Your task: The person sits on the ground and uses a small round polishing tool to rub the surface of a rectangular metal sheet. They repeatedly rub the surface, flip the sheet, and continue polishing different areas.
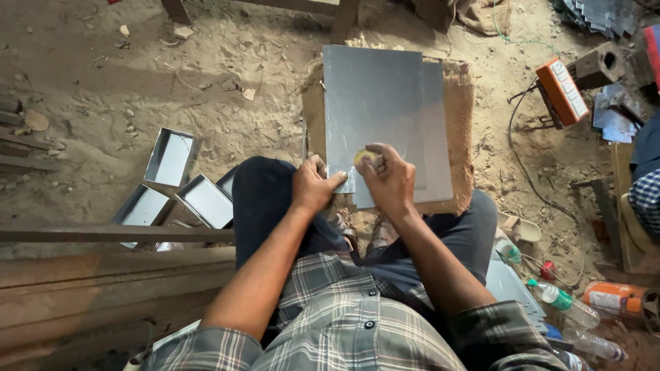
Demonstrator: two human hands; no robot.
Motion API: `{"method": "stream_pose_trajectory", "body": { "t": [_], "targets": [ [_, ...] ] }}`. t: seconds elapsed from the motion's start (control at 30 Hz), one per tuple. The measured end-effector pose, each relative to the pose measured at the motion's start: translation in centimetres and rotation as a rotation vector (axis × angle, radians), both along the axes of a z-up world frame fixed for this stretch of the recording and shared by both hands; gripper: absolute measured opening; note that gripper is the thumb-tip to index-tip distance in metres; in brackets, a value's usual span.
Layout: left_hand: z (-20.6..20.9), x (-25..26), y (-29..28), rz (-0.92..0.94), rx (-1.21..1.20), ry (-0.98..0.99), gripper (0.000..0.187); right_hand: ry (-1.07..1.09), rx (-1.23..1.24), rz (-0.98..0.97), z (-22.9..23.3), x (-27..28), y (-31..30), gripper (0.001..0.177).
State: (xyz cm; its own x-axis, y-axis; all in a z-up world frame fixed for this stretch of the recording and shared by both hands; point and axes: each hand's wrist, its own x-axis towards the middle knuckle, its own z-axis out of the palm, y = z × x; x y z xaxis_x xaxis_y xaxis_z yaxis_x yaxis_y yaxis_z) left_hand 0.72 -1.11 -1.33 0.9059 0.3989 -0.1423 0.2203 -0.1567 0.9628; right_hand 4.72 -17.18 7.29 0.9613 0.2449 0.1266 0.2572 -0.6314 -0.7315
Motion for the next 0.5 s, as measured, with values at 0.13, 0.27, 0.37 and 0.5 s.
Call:
{"method": "stream_pose_trajectory", "body": {
  "t": [0.13, 0.27, 0.37, 0.5],
  "targets": [
    [0.2, 0.0, 0.0, 0.01, 0.017, -0.016, 0.046, -0.006, -0.067, 0.006, 0.3, -2.4, -0.8, 0.03],
    [0.0, 0.0, 0.1, 0.009, 0.023, -0.024, 0.047, -0.078, -0.068, 0.062, 0.0, -2.5, -1.0, 0.032],
    [-0.2, 0.1, 0.0, 0.009, 0.019, -0.017, 0.046, -0.076, -0.041, 0.026, -0.2, -0.9, -0.2, 0.032],
    [-0.1, -0.1, -0.1, 0.032, 0.008, -0.066, 0.046, 0.114, -0.205, -0.087, 0.9, -2.0, 0.1, 0.031]
  ]
}}
